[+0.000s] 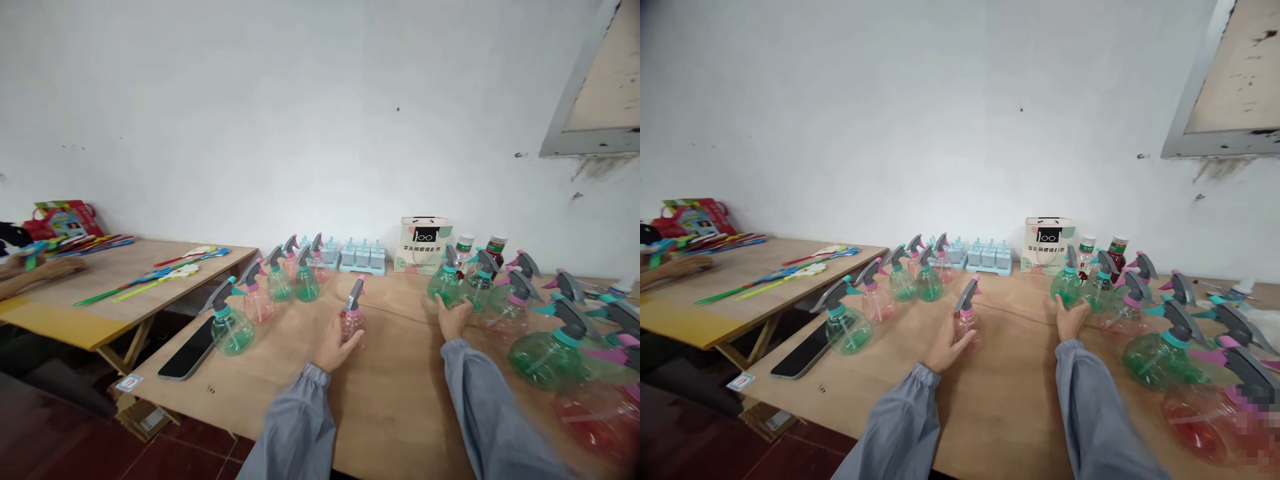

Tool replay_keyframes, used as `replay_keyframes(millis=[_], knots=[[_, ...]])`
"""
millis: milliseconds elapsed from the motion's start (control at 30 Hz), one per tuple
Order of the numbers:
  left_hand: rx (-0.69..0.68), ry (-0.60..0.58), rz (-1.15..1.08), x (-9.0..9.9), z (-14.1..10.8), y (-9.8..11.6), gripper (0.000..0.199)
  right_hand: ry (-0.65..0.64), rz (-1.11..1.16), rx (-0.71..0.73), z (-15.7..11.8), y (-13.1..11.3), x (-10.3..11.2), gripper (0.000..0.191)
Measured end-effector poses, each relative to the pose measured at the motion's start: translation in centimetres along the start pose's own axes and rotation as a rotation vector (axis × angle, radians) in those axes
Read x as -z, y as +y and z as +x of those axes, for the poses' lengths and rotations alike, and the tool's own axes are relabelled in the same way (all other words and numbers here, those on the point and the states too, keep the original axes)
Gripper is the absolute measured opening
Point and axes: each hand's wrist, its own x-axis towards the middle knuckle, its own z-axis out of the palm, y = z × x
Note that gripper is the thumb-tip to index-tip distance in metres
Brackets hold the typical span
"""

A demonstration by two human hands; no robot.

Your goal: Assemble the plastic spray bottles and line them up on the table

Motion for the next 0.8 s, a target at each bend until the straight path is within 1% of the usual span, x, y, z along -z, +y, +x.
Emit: replay_keyframes(millis=[67,133,200,267,333,367,400,433,467,500,533,567,600,633,667,700,767,800], knots=[[-0.025,-0.04,0.002,-0.3,-0.2,0.1,0.059,-0.075,0.078,0.025,-1.7,-0.7,0.4,0.077],[-0.05,-0.098,0.017,-0.6,-0.4,0.4,0.058,-0.193,0.156,0.059,-4.0,-1.9,0.8,0.069],[-0.076,-0.157,0.042,-0.9,-0.5,1.0,0.059,-0.32,0.218,0.116,-6.5,-3.5,1.3,0.066],[-0.091,-0.195,0.066,-1.5,-0.6,1.7,0.062,-0.479,0.286,0.212,-8.8,-5.4,1.9,0.068],[-0.094,-0.212,0.083,-2.2,-0.9,2.3,0.066,-0.658,0.386,0.325,-10.7,-7.3,2.3,0.079],[-0.1,-0.226,0.087,-2.6,-1.1,2.4,0.067,-0.715,0.422,0.356,-11.4,-8.1,2.6,0.085],[-0.118,-0.249,0.089,-3.0,-1.3,2.4,0.068,-0.747,0.445,0.364,-11.9,-8.8,2.7,0.088],[-0.15,-0.272,0.087,-3.3,-1.6,2.3,0.07,-0.759,0.453,0.353,-12.2,-9.3,2.9,0.087],[-0.191,-0.27,0.082,-3.5,-1.8,2.1,0.074,-0.762,0.453,0.337,-12.4,-9.6,3.0,0.084],[-0.233,-0.224,0.077,-3.6,-1.9,1.8,0.077,-0.76,0.449,0.32,-12.5,-9.8,3.1,0.079],[-0.268,-0.129,0.074,-3.5,-1.8,1.4,0.08,-0.754,0.446,0.304,-12.4,-10.0,3.2,0.074],[-0.287,0.007,0.074,-3.1,-1.4,1.0,0.081,-0.747,0.446,0.292,-12.3,-10.0,3.4,0.071],[-0.282,0.172,0.079,-2.5,-0.8,0.7,0.079,-0.738,0.448,0.276,-12.2,-10.0,3.5,0.069],[-0.254,0.328,0.091,-1.6,0.2,0.3,0.076,-0.728,0.454,0.254,-12.2,-10.0,3.6,0.069],[-0.202,0.455,0.107,-0.5,1.5,0.0,0.072,-0.726,0.465,0.228,-12.2,-10.0,3.7,0.069],[-0.135,0.549,0.123,0.8,2.9,-0.2,0.07,-0.737,0.48,0.205,-12.3,-10.0,3.8,0.071],[-0.026,0.655,0.164,3.3,6.1,-0.9,0.07,-0.788,0.522,0.179,-12.6,-10.2,3.9,0.073],[0.027,0.671,0.194,4.4,7.6,-1.2,0.072,-0.813,0.544,0.172,-12.9,-10.2,3.9,0.074]])
